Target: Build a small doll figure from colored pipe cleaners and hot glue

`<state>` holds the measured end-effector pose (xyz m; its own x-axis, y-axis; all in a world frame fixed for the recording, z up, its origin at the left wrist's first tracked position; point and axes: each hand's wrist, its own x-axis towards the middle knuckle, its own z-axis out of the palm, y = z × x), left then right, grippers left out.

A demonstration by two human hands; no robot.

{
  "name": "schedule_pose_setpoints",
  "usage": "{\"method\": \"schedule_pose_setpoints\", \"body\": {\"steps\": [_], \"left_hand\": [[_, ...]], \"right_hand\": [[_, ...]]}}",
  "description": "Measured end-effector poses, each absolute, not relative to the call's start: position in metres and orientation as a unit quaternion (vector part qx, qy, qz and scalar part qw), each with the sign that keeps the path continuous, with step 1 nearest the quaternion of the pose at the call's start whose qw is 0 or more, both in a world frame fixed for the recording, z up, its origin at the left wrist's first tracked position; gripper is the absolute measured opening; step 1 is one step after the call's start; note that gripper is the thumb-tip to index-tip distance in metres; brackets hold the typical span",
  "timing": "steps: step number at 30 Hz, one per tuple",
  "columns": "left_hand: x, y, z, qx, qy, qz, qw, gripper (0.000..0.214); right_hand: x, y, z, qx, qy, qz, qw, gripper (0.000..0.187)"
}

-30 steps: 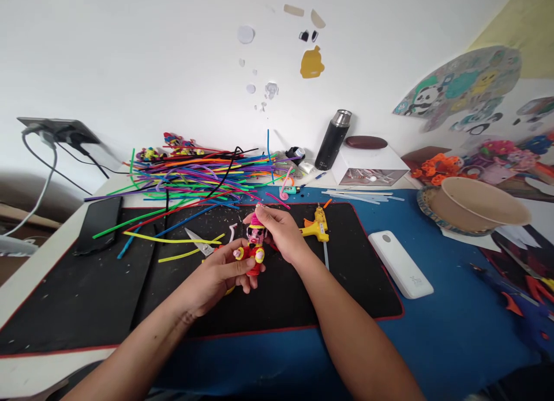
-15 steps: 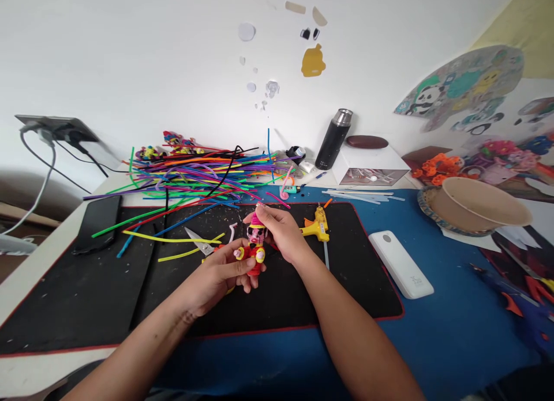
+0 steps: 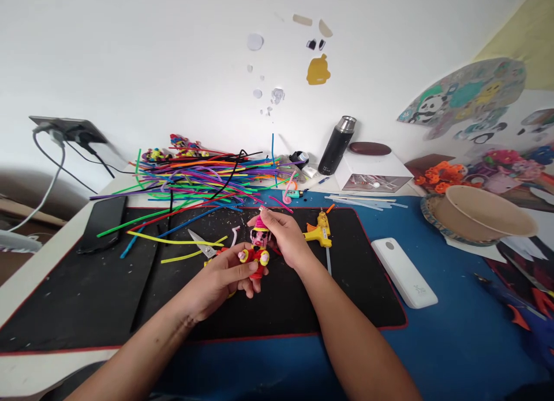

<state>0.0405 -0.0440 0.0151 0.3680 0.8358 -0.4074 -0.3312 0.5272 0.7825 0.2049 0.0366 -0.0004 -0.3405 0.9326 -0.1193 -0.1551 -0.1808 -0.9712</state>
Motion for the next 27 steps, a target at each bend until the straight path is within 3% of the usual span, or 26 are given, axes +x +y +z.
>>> {"method": "schedule_pose_setpoints", "body": {"steps": [27], "left_hand": [[0.0408, -0.0454, 0.0130, 0.332, 0.409, 0.382, 0.760, 0.039]], "right_hand": [[0.2048, 0.0358, -0.0050, -0.412, -0.479, 0.654, 0.416, 0.056]]}}
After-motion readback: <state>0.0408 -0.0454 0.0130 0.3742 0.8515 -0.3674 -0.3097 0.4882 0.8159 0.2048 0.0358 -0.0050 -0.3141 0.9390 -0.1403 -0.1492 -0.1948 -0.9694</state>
